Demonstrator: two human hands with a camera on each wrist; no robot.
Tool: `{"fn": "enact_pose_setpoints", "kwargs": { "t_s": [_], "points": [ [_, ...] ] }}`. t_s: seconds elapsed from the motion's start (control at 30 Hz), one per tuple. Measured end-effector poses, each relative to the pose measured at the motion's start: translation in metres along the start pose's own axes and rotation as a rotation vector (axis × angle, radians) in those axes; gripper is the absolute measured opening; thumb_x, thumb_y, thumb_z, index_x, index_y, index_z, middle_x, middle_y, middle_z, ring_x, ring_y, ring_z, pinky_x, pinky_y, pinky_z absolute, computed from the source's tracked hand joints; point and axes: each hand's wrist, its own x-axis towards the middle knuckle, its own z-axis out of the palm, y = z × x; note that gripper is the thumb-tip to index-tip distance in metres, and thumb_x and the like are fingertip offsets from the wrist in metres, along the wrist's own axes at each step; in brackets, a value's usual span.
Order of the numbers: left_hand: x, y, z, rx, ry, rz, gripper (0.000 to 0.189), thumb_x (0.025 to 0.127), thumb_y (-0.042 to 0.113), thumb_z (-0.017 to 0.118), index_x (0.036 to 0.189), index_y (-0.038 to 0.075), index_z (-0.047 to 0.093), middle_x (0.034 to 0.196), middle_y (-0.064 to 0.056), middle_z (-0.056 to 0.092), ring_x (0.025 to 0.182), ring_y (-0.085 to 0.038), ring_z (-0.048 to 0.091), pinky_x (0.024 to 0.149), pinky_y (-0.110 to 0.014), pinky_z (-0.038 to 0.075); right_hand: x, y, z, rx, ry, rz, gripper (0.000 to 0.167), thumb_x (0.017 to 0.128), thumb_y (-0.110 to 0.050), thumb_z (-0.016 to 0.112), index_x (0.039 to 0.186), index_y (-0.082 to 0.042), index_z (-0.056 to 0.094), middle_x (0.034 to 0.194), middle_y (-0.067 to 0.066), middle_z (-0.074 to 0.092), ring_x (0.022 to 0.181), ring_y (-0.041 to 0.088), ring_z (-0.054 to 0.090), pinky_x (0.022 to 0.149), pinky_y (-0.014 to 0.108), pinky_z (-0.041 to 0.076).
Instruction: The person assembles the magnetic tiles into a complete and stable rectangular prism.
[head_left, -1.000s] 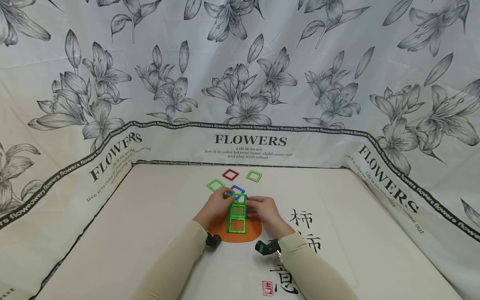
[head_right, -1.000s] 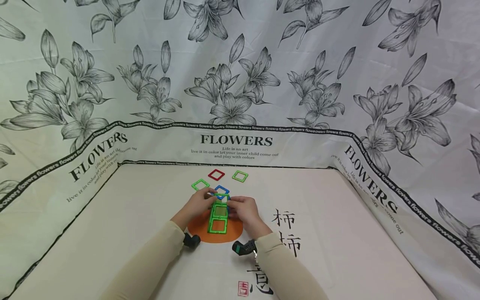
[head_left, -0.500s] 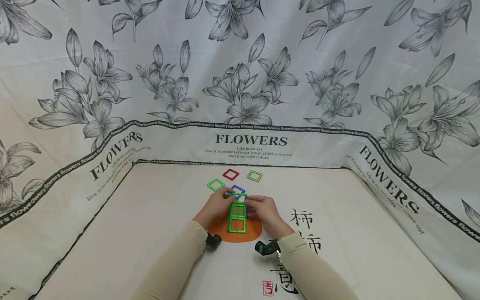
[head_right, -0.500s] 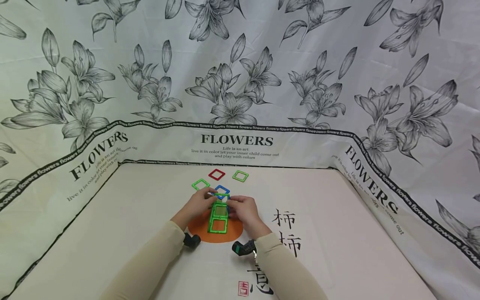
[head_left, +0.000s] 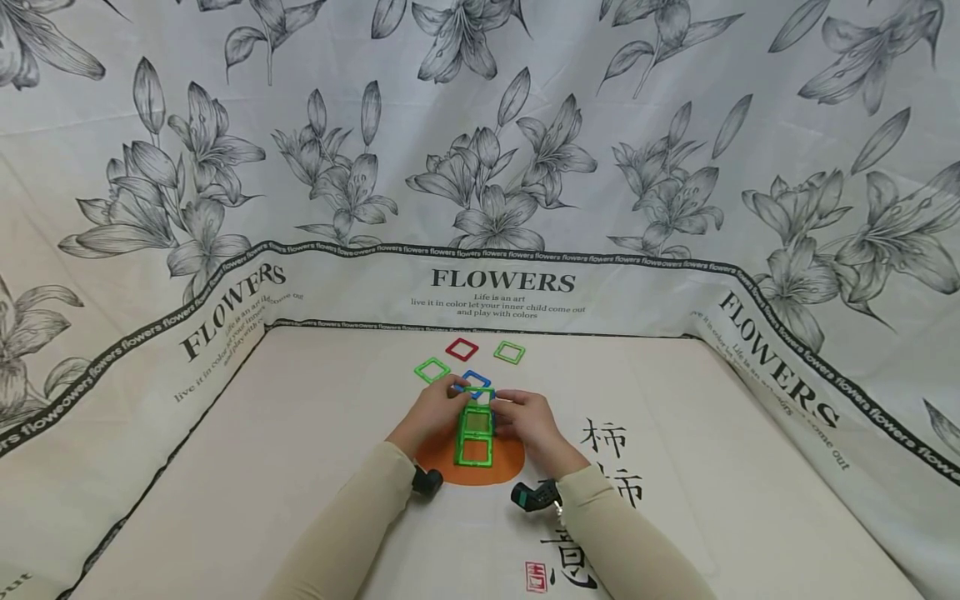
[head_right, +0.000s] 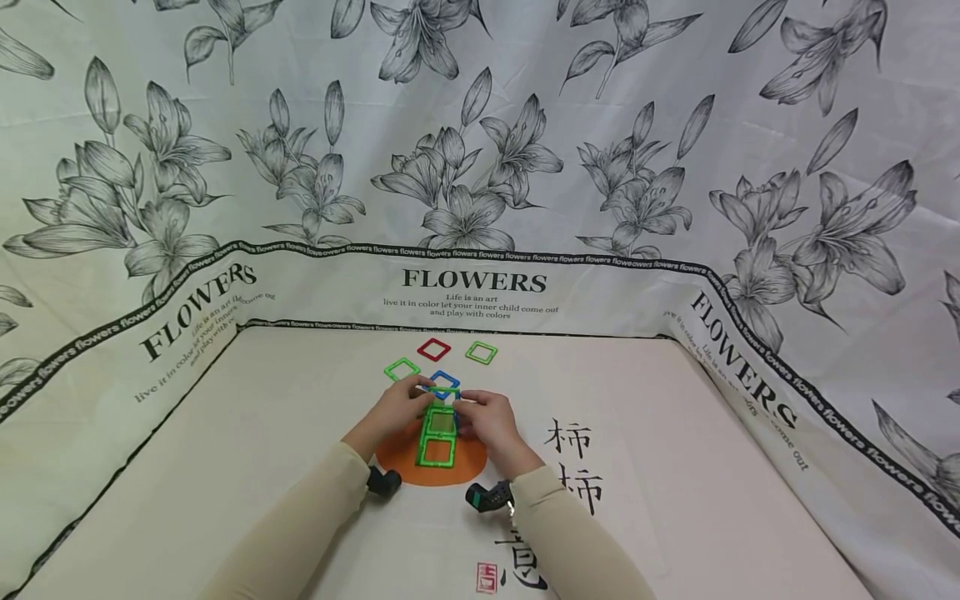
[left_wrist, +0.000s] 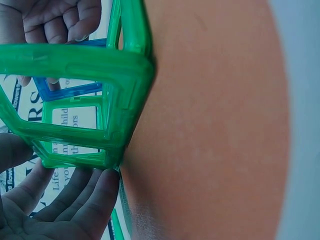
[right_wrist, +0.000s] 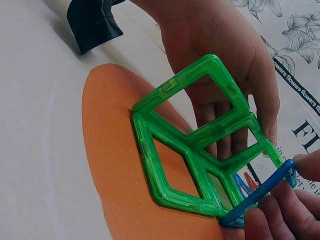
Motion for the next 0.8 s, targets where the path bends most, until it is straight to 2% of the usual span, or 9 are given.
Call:
{"fn": "enact_pose_setpoints", "kwargs": {
  "t_s": [0.17, 0.43, 0.57, 0.8],
  "points": [
    [0.0, 0.0, 0.0, -0.007, -0.001, -0.004, 0.029, 0.096, 0.035, 0.057, 0.121, 0.021, 0.059, 0.114, -0.008, 0.063, 0.1, -0.023, 0.058, 0.095, -0.045, 0.049, -0.001, -0.001, -0.001, -0.012, -0.004, -0.006, 0.04, 0.093, -0.022, 0.064, 0.128, -0.003, 0.061, 0.103, 0.015, 0.07, 0.084, 0.02, 0.068, 0.077, 0.035, 0.059],
    [0.001, -0.002, -0.001, -0.013, -0.006, 0.007, 0.028, 0.096, 0.034, 0.057, 0.12, 0.021, 0.06, 0.114, -0.008, 0.064, 0.101, -0.023, 0.058, 0.095, -0.045, 0.049, 0.001, -0.002, -0.003, -0.025, -0.011, -0.025, 0.04, 0.092, -0.022, 0.065, 0.127, -0.004, 0.062, 0.093, 0.012, 0.07, 0.073, 0.022, 0.066, 0.072, 0.035, 0.058],
    [0.001, -0.002, -0.001, -0.025, -0.012, -0.005, 0.028, 0.096, 0.036, 0.057, 0.12, 0.022, 0.06, 0.115, -0.008, 0.063, 0.103, -0.024, 0.058, 0.098, -0.046, 0.048, 0.001, -0.002, -0.007, -0.045, -0.022, -0.02, 0.041, 0.091, -0.024, 0.067, 0.127, -0.005, 0.062, 0.092, 0.013, 0.069, 0.074, 0.026, 0.066, 0.071, 0.036, 0.058],
    [0.001, -0.002, -0.001, -0.025, -0.02, 0.01, 0.029, 0.096, 0.036, 0.056, 0.121, 0.022, 0.059, 0.117, -0.009, 0.064, 0.105, -0.023, 0.059, 0.097, -0.047, 0.048, 0.006, -0.004, -0.013, -0.226, -0.038, -0.047, 0.042, 0.09, -0.026, 0.066, 0.127, -0.006, 0.061, 0.096, 0.011, 0.071, 0.073, 0.022, 0.064, 0.069, 0.033, 0.057]
  ]
}}
